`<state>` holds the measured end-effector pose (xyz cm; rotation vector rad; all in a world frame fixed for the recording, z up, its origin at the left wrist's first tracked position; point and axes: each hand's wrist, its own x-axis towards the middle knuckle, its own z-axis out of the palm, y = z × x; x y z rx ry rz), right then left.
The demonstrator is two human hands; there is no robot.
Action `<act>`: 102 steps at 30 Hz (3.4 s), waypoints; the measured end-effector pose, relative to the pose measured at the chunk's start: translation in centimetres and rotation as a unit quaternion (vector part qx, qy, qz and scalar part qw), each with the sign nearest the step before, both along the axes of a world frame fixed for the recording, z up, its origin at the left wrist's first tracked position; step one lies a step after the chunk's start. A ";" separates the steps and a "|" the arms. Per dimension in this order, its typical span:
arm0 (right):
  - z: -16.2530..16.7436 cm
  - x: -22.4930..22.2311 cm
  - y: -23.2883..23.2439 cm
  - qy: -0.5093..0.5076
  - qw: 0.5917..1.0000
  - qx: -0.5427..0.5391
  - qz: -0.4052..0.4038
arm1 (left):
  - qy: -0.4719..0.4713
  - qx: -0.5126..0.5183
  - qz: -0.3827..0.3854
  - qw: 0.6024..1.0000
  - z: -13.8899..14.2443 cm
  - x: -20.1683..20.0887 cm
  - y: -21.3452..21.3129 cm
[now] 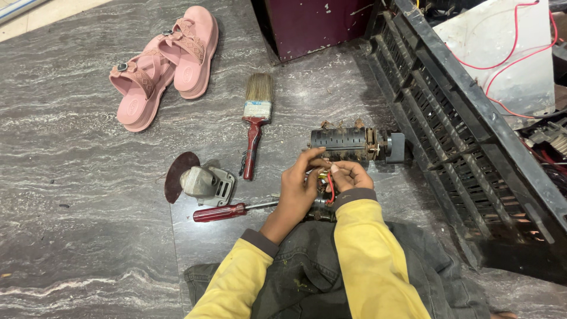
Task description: The person sits on the floor and repairs a disassembled electric motor. They use a screwdriver to tighten screws on the motor's end cap and manipulate small wires and components with their hands.
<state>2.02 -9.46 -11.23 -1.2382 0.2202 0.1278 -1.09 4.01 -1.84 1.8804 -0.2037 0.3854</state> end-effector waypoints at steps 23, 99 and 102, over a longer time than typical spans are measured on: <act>1.6 -0.2 0.5 0.031 0.999 -0.017 0.016 | -0.004 0.024 0.025 0.999 -1.5 0.2 0.3; 2.5 -0.3 0.3 0.032 0.999 -0.022 0.000 | -0.018 0.008 0.048 0.999 -1.0 0.1 -0.1; 2.8 -0.2 0.2 0.055 0.998 -0.021 0.003 | -0.049 0.034 0.016 0.998 -0.4 -0.2 -0.1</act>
